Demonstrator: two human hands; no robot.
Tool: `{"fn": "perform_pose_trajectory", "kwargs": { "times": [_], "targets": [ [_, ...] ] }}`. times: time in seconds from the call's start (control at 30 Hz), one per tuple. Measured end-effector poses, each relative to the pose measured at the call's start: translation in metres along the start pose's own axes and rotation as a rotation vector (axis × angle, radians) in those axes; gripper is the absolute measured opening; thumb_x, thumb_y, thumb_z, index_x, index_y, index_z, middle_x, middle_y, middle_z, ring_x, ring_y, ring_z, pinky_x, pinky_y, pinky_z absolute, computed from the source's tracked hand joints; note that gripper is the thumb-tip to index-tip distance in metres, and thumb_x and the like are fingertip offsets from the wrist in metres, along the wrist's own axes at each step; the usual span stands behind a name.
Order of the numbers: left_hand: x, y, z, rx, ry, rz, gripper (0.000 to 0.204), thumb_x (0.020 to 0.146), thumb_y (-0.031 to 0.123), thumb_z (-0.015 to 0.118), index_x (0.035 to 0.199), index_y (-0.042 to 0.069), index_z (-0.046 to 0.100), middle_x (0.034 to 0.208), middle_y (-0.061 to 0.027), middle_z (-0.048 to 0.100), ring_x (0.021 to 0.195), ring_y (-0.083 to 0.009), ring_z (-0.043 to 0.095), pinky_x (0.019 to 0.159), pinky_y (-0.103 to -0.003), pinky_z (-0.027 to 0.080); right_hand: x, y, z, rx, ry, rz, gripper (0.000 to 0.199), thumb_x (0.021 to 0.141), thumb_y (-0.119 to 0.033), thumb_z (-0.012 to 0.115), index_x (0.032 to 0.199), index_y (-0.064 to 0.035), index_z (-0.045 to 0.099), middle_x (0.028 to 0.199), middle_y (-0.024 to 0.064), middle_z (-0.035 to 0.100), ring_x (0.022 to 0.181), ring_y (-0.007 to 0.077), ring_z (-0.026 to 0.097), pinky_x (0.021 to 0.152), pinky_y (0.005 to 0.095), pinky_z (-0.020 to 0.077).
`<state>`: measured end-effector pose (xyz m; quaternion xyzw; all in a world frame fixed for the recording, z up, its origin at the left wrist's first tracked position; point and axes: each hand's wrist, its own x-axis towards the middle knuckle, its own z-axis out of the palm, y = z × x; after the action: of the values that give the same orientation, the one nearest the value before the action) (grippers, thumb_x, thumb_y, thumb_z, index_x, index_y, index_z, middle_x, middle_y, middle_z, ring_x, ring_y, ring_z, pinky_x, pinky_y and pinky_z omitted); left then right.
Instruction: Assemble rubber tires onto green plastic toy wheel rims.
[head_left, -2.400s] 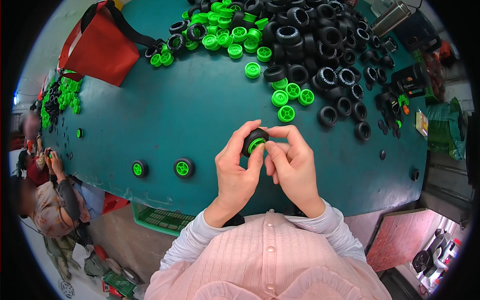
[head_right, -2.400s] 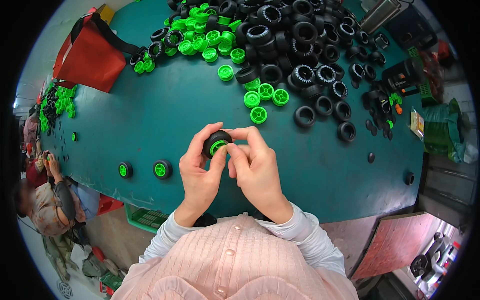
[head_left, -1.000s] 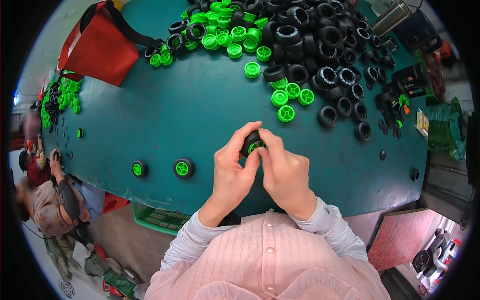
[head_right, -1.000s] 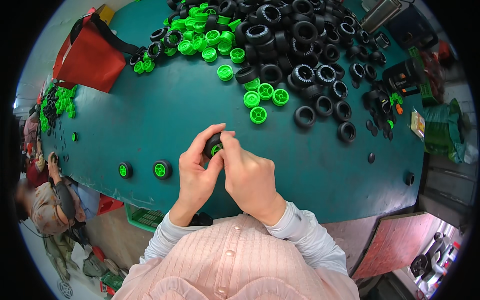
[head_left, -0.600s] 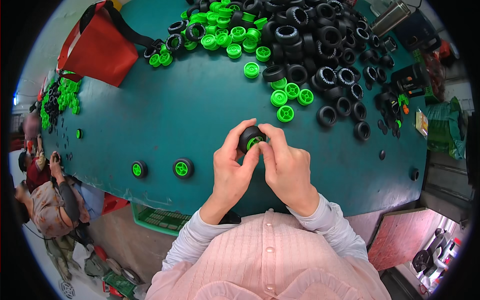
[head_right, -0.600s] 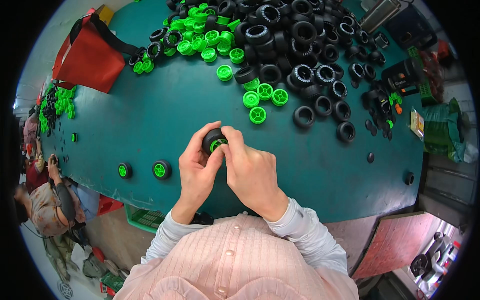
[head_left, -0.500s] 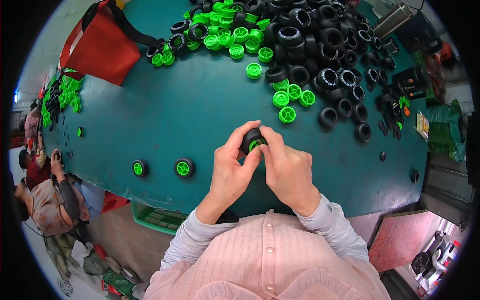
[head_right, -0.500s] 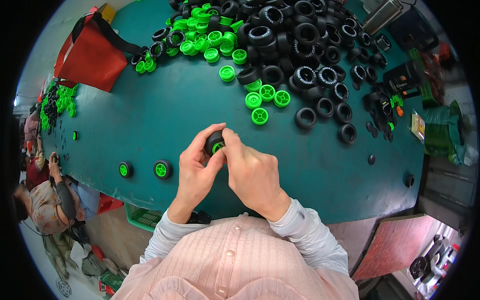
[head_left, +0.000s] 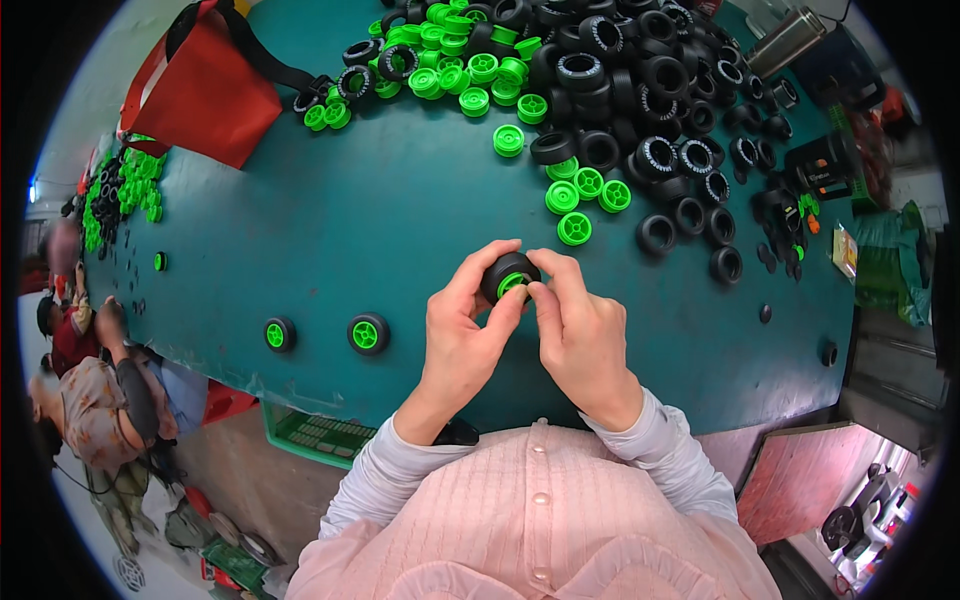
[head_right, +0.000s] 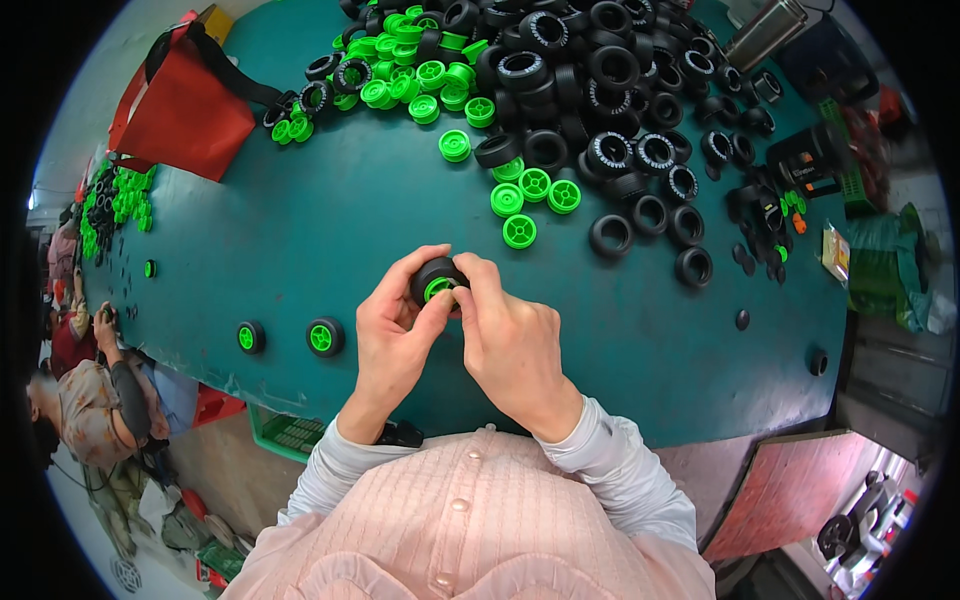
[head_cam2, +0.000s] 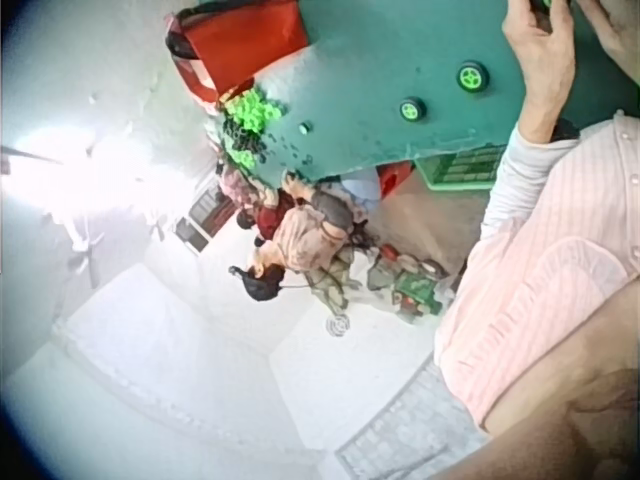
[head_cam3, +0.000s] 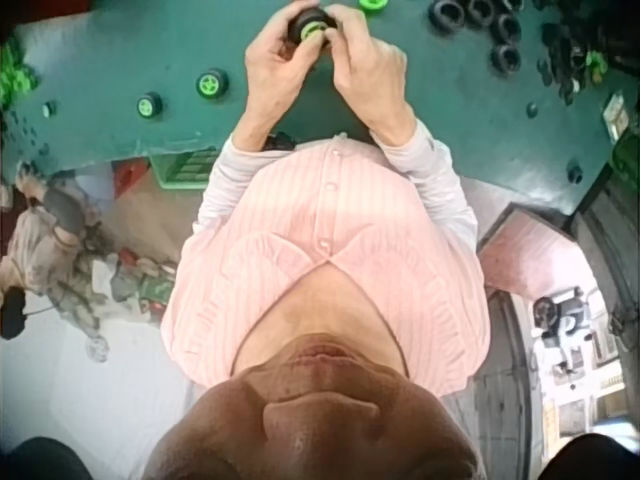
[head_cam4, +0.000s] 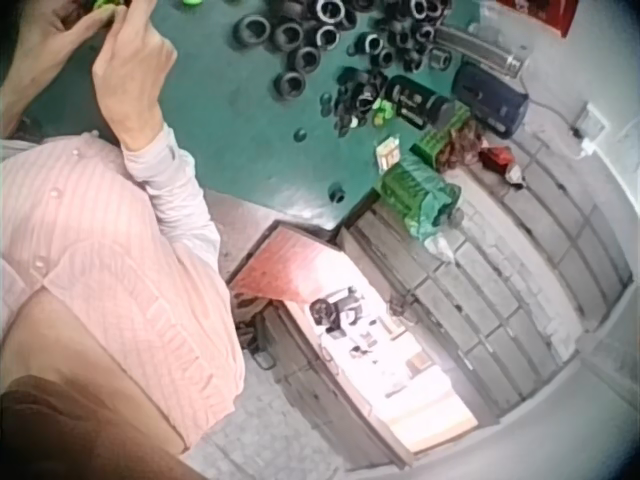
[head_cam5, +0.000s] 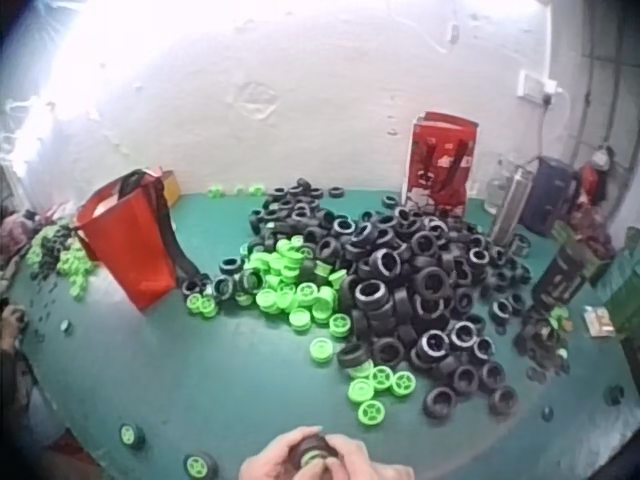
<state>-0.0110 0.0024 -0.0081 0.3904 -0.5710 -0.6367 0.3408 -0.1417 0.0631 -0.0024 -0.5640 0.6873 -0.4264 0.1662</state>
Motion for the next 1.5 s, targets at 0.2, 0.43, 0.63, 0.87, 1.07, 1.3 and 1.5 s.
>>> {"fn": "perform_pose_trajectory", "kwargs": {
  "times": [0.2, 0.43, 0.63, 0.87, 1.07, 1.3, 1.5],
  "targets": [
    [0.007, 0.015, -0.007, 0.092, -0.112, -0.097, 0.038, 0.095, -0.003, 0.063, 0.133, 0.000, 0.061, 0.113, -0.0057, 0.064, 0.093, -0.0084, 0.062, 0.077, -0.022, 0.054, 0.000, -0.002, -0.003, -0.168, -0.035, -0.183, 0.034, 0.089, -0.002, 0.064, 0.123, -0.0027, 0.058, 0.072, 0.0104, 0.068, 0.060, 0.0250, 0.069, 0.051, 0.0363, 0.0502],
    [-0.005, -0.023, -0.004, -0.175, -0.157, -0.270, 0.040, 0.097, 0.004, 0.062, 0.136, 0.002, 0.053, 0.123, -0.0101, 0.066, 0.094, -0.0136, 0.067, 0.074, -0.025, 0.055, 0.005, -0.011, -0.015, 0.088, -0.007, 0.159, 0.025, 0.098, -0.009, 0.058, 0.123, -0.0047, 0.057, 0.072, 0.0098, 0.070, 0.059, 0.0262, 0.070, 0.052, 0.0368, 0.0501],
    [0.002, -0.004, -0.004, -0.140, -0.033, -0.099, 0.041, 0.097, 0.002, 0.062, 0.137, 0.000, 0.052, 0.114, -0.0081, 0.065, 0.100, -0.0102, 0.063, 0.082, -0.025, 0.054, -0.001, -0.007, -0.010, 0.348, -0.175, 0.347, 0.022, 0.100, -0.007, 0.055, 0.122, -0.0034, 0.054, 0.056, 0.0068, 0.059, 0.048, 0.0228, 0.061, 0.049, 0.0365, 0.0419],
    [-0.004, -0.006, 0.004, -0.047, 0.027, -0.029, 0.043, 0.096, 0.000, 0.063, 0.137, -0.001, 0.052, 0.113, -0.0058, 0.062, 0.096, -0.0082, 0.061, 0.080, -0.023, 0.054, 0.000, -0.005, -0.006, 0.391, -0.160, 0.380, 0.021, 0.100, -0.006, 0.054, 0.120, -0.0021, 0.053, 0.057, 0.0069, 0.060, 0.047, 0.0185, 0.058, 0.047, 0.0329, 0.0400],
    [-0.006, -0.006, 0.004, -0.078, 0.037, -0.028, 0.042, 0.097, -0.001, 0.063, 0.137, -0.003, 0.052, 0.112, -0.0063, 0.062, 0.095, -0.0082, 0.061, 0.082, -0.023, 0.055, 0.001, -0.008, -0.016, 0.553, -0.227, 0.475, 0.020, 0.102, -0.007, 0.053, 0.121, -0.0014, 0.053, 0.058, 0.0071, 0.062, 0.047, 0.0144, 0.057, 0.047, 0.0301, 0.0398],
    [-0.005, -0.011, 0.005, -0.094, 0.032, -0.041, 0.041, 0.097, 0.000, 0.063, 0.136, -0.001, 0.053, 0.112, -0.0068, 0.062, 0.100, -0.0110, 0.062, 0.086, -0.026, 0.054, 0.003, -0.005, -0.016, 0.469, -0.235, 0.432, 0.018, 0.102, -0.007, 0.053, 0.119, -0.0015, 0.054, 0.057, 0.0075, 0.060, 0.047, 0.0165, 0.058, 0.047, 0.0314, 0.0405],
    [-0.007, -0.012, 0.005, 0.085, 0.019, 0.009, 0.042, 0.096, -0.001, 0.064, 0.136, -0.002, 0.054, 0.111, -0.0061, 0.063, 0.097, -0.0094, 0.061, 0.082, -0.024, 0.054, 0.003, -0.003, -0.009, 0.359, -0.212, 0.438, 0.014, 0.101, -0.008, 0.055, 0.115, -0.0030, 0.054, 0.057, 0.0095, 0.060, 0.047, 0.0227, 0.060, 0.048, 0.0358, 0.0438]
  ]
}}
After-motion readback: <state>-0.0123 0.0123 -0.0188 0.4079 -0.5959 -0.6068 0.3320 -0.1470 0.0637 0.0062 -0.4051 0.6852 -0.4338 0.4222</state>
